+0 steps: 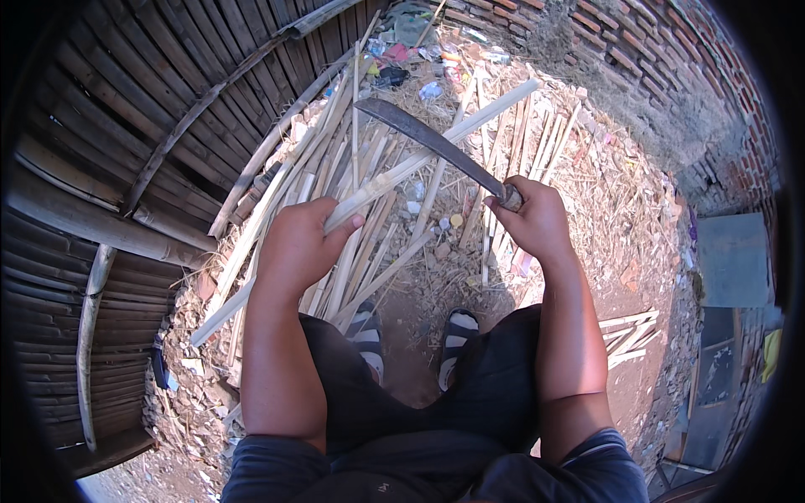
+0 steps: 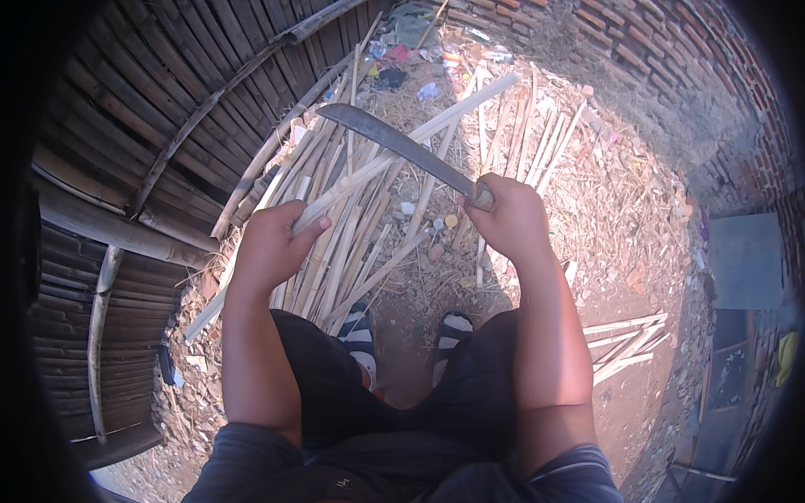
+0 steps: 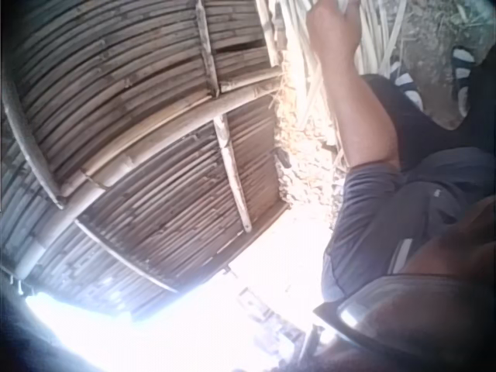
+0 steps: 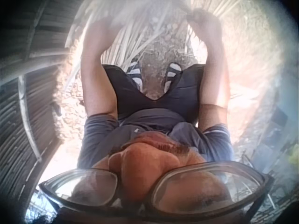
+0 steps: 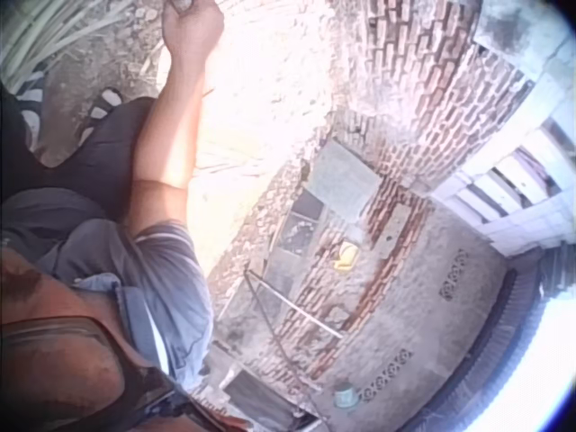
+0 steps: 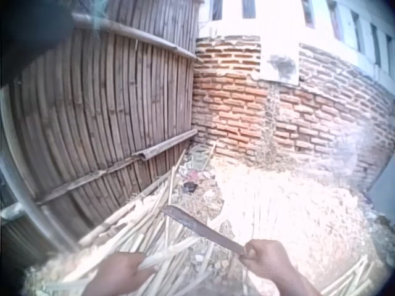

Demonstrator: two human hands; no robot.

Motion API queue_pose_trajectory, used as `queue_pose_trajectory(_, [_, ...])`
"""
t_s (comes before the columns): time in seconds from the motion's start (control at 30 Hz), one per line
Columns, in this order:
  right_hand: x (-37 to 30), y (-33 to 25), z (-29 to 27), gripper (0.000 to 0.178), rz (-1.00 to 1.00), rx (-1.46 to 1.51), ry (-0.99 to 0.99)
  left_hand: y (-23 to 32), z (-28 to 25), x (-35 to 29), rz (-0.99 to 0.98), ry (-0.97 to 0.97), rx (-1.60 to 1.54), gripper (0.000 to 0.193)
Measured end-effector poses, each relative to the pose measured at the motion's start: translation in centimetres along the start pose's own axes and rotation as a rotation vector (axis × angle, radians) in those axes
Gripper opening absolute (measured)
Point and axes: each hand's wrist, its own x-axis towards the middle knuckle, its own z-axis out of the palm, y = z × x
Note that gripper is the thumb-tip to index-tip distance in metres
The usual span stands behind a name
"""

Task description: The person holds a curved blade and scrapes it along the surface of thin bamboo strips to shave and smooth them, handling the strips one at a time and moving them from one pile to another.

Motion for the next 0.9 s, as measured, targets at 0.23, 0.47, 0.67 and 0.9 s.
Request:
queue_pose_trajectory(0.23, [-0.7, -2.5, 0.9, 0.033, -0.198, -0.129, -0.174, -1.2, 0.3, 0.0, 0.109, 0.065, 0.045, 0.043])
queue_pose_trajectory(0.47, [0.7, 1.7, -0.6, 0.029, 0.109, -0.045, -0.011, 0.0, -0.5, 0.0, -0.01, -0.018, -0.005, 0.042])
queue_pose_trajectory(0.67, [-0.2, -1.0, 0.9, 0.03, -0.119, -0.071, -0.084, 0.3, -0.4, 0.0, 0.008, -0.024, 0.047, 0.042])
queue_pose_trajectory(0.9, [0.1, -0.9, 0.6, 0.029, -0.139, -0.068, -0.156, -0.3, -0.5, -0.2, 0.041, 0.006, 0.029, 0.042])
